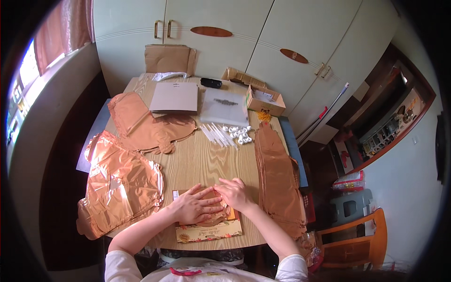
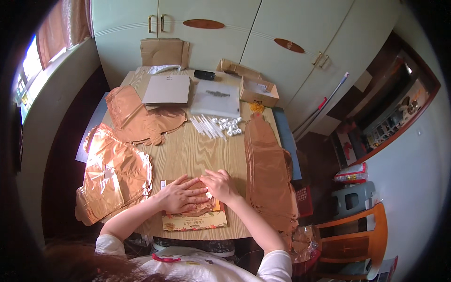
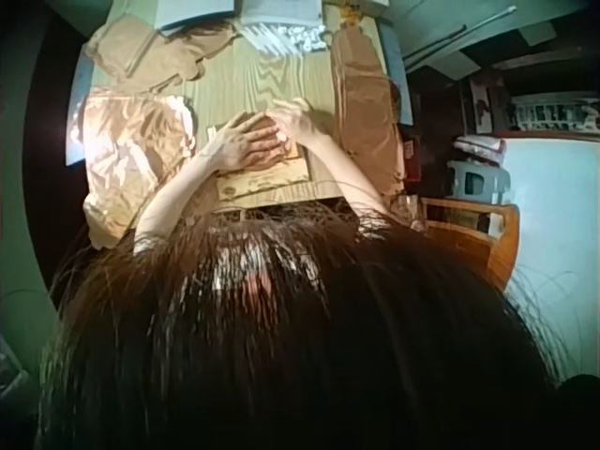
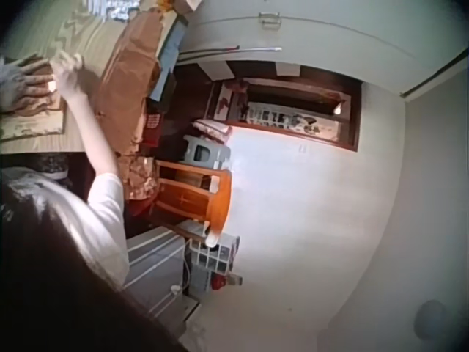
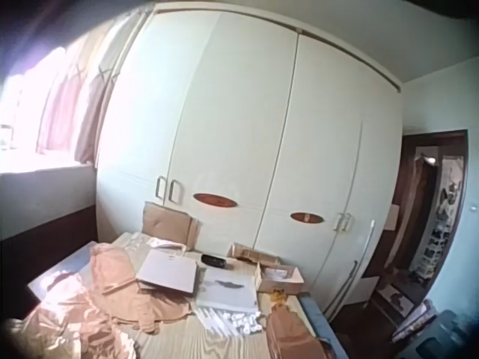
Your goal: Folding a foil balloon and packaging it into a plastic sleeve with a backing card.
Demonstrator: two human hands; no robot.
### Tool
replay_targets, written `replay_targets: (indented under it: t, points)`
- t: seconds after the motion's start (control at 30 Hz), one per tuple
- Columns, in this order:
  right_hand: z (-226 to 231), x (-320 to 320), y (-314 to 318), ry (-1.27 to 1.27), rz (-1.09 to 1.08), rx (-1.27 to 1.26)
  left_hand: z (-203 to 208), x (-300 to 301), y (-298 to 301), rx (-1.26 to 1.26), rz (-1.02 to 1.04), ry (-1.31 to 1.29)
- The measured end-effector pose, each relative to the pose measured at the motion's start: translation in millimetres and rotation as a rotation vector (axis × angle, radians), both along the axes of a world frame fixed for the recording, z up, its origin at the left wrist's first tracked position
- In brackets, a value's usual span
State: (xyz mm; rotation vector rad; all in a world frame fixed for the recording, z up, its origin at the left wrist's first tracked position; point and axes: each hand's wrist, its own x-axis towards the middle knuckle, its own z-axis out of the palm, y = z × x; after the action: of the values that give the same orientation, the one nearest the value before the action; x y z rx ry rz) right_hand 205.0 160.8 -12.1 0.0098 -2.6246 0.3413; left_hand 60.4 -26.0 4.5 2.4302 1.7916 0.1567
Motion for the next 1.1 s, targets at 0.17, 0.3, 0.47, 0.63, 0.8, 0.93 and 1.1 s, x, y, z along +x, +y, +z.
replay_targets:
  t: [0.17, 0.3, 0.47, 0.63, 0.8, 0.93, 1.1]
  points:
    - [-1, 6, 5, -0.061, 0.065, 0.079, 0, -1, -3, -0.005, 0.005, 0.019]
    - [3, 10, 9, -0.122, 0.074, 0.095, -1, -1, -3, 0.018, 0.001, -0.015]
    - [6, 15, 16, -0.298, 0.108, 0.107, -7, 1, -8, 0.096, 0.106, -0.222]
    - [15, 16, 17, -0.427, 0.098, 0.077, -2, 4, -8, 0.066, 0.139, 0.032]
    - [18, 18, 15, -0.51, 0.079, 0.063, 2, 3, -13, 0.03, 0.071, 0.047]
    - [21, 21, 9, -0.443, 0.052, 0.051, 6, 3, -20, -0.017, 0.018, 0.051]
    - [22, 12, -22, -0.351, -0.099, 0.181, 8, 3, -25, -0.048, -0.002, -0.033]
